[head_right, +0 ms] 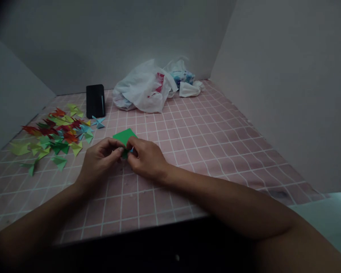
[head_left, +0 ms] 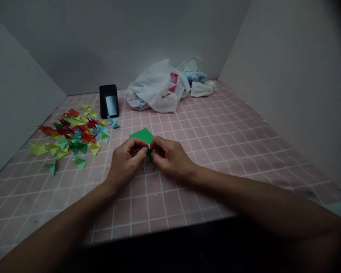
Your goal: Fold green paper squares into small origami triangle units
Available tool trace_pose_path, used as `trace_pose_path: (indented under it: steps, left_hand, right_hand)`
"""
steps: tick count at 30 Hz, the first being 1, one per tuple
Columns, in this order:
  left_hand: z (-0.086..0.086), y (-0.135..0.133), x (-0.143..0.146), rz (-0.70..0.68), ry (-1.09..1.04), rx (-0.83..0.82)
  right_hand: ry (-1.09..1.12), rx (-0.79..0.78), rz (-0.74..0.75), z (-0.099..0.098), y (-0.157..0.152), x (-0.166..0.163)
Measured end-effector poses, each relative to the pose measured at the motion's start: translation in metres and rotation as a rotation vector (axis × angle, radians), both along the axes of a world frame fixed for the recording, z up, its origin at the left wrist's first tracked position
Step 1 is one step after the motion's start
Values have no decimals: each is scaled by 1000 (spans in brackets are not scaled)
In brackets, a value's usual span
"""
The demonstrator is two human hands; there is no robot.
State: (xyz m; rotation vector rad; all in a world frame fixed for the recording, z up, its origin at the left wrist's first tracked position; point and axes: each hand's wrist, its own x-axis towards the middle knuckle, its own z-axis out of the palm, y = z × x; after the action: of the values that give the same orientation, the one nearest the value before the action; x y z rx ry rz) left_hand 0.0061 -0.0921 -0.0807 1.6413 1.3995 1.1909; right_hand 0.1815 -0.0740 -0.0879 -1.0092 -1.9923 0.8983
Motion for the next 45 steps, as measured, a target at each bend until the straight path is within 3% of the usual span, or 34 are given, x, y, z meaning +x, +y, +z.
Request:
trace_pose_path:
  steps: [14,29,35,41,45]
  left_hand:
    - [4,-1,2,20,-254,-58]
    - [4,0,2,6,-253,-53]
    - [-2,0,1,71,-139,116]
    - [-6,-3,1,112,24,323]
    - [-5,-5,2,93,111,413]
  right_hand:
    - [97,42,30,-3,-2,0]
    - [119,101,27,-3,0,0]
    - [172,23,49,-3,1,-1]
    - [221,-189,53,-1,1,-2]
    - [228,-198,44,-2,0,-3]
